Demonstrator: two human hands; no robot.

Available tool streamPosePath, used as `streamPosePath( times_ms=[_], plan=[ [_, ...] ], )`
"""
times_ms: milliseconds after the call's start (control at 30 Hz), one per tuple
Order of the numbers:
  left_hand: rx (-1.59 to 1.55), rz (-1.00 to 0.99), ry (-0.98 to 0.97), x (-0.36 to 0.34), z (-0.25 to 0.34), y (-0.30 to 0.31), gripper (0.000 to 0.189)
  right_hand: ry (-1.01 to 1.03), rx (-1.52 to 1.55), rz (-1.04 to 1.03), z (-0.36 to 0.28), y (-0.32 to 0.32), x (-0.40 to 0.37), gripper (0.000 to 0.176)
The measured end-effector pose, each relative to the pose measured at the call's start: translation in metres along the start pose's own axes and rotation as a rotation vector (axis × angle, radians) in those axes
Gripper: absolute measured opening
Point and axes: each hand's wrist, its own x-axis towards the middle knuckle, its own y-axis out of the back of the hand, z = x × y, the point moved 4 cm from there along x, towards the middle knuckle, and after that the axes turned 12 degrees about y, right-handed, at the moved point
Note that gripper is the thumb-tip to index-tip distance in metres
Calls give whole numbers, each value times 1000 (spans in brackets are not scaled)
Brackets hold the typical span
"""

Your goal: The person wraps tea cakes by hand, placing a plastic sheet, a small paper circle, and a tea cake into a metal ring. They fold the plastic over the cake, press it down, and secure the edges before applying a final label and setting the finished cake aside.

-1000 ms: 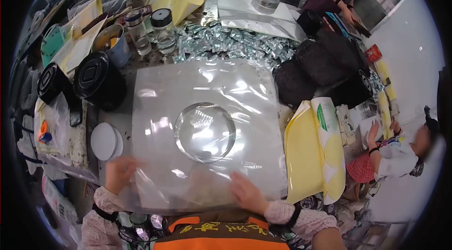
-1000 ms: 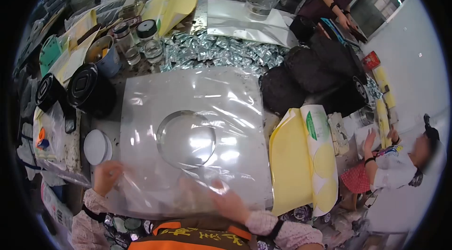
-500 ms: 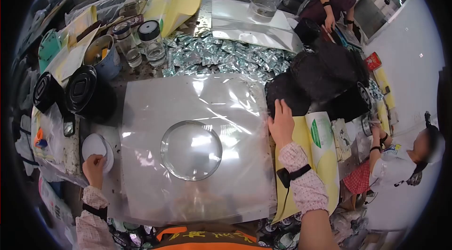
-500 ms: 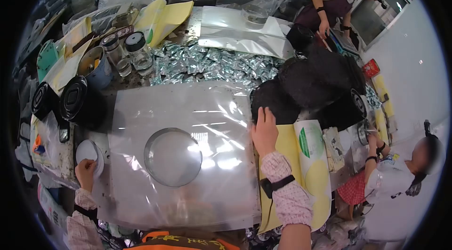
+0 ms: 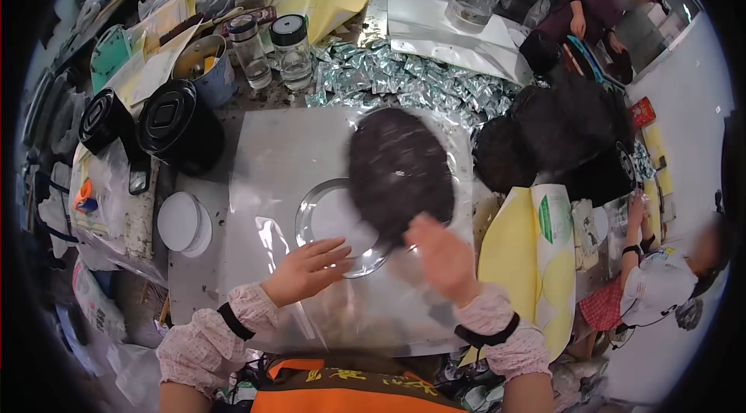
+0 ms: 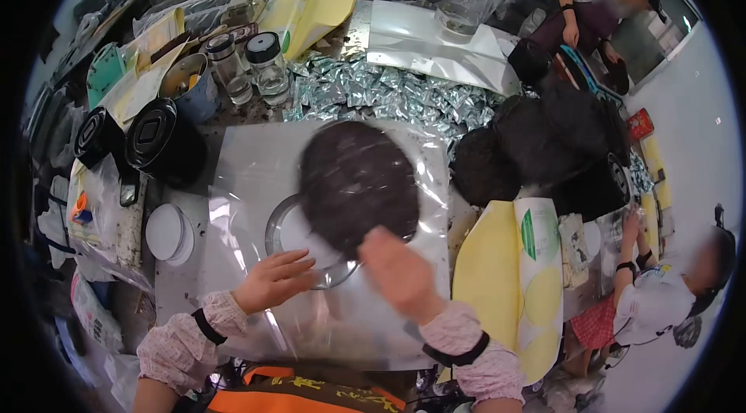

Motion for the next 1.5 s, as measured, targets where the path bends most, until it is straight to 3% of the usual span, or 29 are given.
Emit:
streamPosePath(
  times_ms=[67, 167, 233, 267, 300, 367, 433, 533, 600, 733, 833, 867, 967, 1033, 1067, 1100, 1133, 1200, 1300, 1400, 1433, 1500],
  plan=[
    [-31, -110, 43, -33, -1, 13, 28, 112, 207, -165, -38, -42, -10, 28],
    [-56, -119, 90, -51, -2, 56, 20, 152, 181, -191, -50, -75, -36, 33],
    [216, -29, 469, -77, -53, 85, 14, 76, 304, -173, -45, -69, -24, 37],
    [128, 134, 535, -43, -54, 127, 12, 26, 363, -171, -45, -62, -19, 38],
    [302, 401, 527, -27, -77, 158, 11, 29, 359, -146, -43, -54, -13, 38],
    [460, 508, 577, 18, -97, 210, 13, 41, 327, -104, -30, -39, -4, 39],
    [198, 364, 864, 3, -167, 227, 23, -77, 126, -105, 5, -18, -8, 35],
    [141, 269, 933, -7, -202, 236, 16, -451, -127, 30, 103, 11, -70, 30],
    [55, 220, 952, -9, -214, 244, 14, -702, -277, -88, 166, 23, -108, 46],
    [27, 206, 923, -5, -205, 243, 11, -840, -470, -464, 218, -14, -132, 66],
    [532, 325, 655, 8, -165, 229, 9, -846, -537, -602, 227, -38, -143, 68],
    [720, 382, 551, 11, -150, 221, 11, -832, -545, -557, 227, -34, -143, 63],
    [643, 555, 535, 14, -109, 206, 11, -773, -508, -291, 231, -1, -145, 50],
    [539, 444, 348, 14, -66, 164, 11, -731, -553, -96, 210, 38, -121, 42],
    [333, 328, 235, -16, -80, 121, 16, -731, -540, -37, 201, 49, -113, 42],
    [-208, 154, 541, 1, -44, 97, 19, -725, -526, 21, 193, 59, -106, 41],
    [52, 13, 143, 15, -9, 76, 17, -714, -511, 80, 188, 64, -102, 41],
    [103, -112, 85, 15, 5, 29, 22, -705, -503, 190, 174, 68, -93, 41],
    [18, -220, 221, 9, -1, 0, 25, -713, -470, 297, 144, 82, -65, 40],
    [-30, -338, 219, 31, -1, 11, 40, -857, -120, 664, 145, 70, -71, 37],
    [65, -297, 166, 47, 0, 10, 47, -784, 43, 837, 144, 61, -58, 38],
    [256, -218, 53, 77, 0, -2, 61, -951, 505, 1064, 151, 31, -51, 40]
  ],
)
